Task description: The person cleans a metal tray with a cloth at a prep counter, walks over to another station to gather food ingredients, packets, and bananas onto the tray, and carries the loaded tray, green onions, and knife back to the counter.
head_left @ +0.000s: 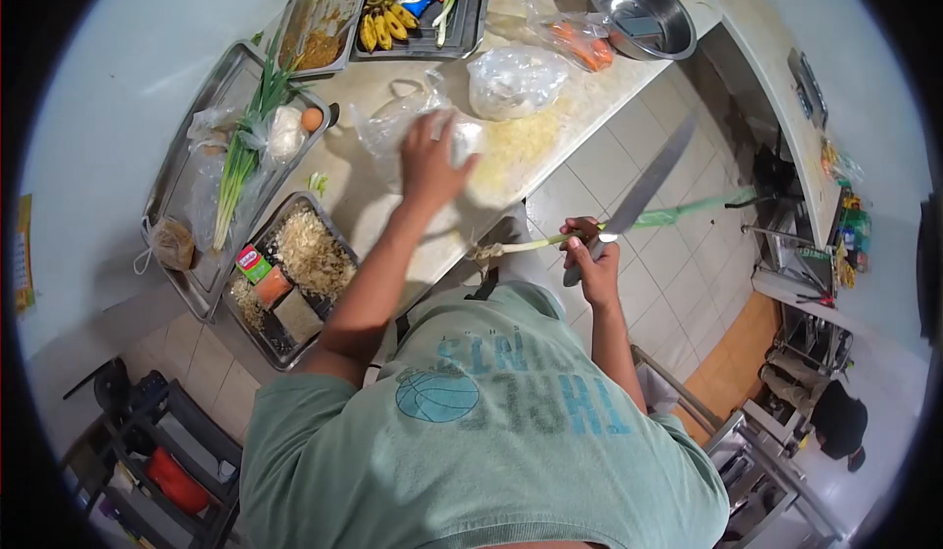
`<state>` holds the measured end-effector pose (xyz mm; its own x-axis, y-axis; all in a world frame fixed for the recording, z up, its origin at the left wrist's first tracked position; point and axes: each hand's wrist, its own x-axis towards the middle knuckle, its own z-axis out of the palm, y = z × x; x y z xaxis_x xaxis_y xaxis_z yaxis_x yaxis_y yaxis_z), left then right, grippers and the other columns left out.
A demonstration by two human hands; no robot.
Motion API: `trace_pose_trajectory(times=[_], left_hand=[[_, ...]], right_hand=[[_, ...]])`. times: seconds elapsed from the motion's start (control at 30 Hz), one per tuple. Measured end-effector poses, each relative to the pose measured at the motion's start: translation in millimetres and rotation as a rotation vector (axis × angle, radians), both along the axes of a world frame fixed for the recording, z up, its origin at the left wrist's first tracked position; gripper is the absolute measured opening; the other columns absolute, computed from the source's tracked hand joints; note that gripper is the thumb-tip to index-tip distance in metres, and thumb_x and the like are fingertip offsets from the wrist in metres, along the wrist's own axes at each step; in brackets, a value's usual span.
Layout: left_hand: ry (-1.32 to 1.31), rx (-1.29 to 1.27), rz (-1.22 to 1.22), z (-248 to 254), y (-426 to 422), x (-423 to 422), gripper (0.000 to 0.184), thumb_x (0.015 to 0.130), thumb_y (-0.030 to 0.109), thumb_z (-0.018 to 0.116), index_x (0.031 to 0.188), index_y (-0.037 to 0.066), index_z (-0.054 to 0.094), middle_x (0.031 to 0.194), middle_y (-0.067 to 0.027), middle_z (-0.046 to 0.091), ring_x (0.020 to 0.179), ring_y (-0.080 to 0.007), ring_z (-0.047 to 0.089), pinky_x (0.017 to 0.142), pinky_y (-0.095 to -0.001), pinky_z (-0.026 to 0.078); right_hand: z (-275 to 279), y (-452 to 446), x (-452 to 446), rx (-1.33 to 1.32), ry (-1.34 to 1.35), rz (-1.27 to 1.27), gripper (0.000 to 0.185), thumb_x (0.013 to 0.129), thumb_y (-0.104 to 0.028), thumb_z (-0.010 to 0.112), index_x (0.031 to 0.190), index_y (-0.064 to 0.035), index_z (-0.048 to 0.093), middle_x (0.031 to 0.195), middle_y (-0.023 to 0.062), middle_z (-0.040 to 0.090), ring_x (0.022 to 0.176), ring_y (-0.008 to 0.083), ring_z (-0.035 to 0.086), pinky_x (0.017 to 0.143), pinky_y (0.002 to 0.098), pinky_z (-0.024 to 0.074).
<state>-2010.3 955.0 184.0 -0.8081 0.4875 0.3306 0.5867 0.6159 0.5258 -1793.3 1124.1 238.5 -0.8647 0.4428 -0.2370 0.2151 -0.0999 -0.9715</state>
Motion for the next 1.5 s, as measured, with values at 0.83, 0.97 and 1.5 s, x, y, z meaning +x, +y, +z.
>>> trace_pose_trajectory(times=[0.83, 0.97, 1.5], left_hand=[[-0.503, -0.225, 0.336, -6, -37, 27, 0.057, 0.073, 0.016, 0.073, 0.124, 0.007, 0.049, 0.100, -0.0131, 0.063, 0.078, -0.0234, 0.061, 0.073, -0.0362, 0.050], [-0.741, 0.098, -0.073, 69, 22, 38, 0.053, 0.076, 0.010, 0.071, 0.124, 0.007, 0.049, 0.074, -0.0056, 0.060, 0.057, -0.0096, 0.046, 0.058, -0.0262, 0.043], [-0.149, -0.220, 0.643, 15, -98, 30, 0.029, 0.071, 0.009, 0.071, 0.097, 0.011, 0.057, 0.080, -0.0080, 0.055, 0.081, -0.0296, 0.055, 0.076, -0.0410, 0.044]], right_hand=[[-5, 196, -92, 0.101, 0.050, 0.458, 0.017, 0.085, -0.008, 0.063, 0.100, 0.0010, 0.063, 0.084, 0.0048, 0.066, 0.061, 0.0065, 0.056, 0.051, 0.0216, 0.0450], [-2, 187, -93, 0.070, 0.030, 0.403, 0.018, 0.085, -0.008, 0.064, 0.100, 0.0007, 0.064, 0.083, 0.0050, 0.066, 0.062, 0.0066, 0.056, 0.051, 0.0216, 0.0454], [1, 89, -96, 0.275, 0.053, 0.485, 0.019, 0.084, -0.005, 0.062, 0.103, 0.0009, 0.063, 0.085, 0.0063, 0.063, 0.065, 0.0079, 0.055, 0.052, 0.0217, 0.0463]])
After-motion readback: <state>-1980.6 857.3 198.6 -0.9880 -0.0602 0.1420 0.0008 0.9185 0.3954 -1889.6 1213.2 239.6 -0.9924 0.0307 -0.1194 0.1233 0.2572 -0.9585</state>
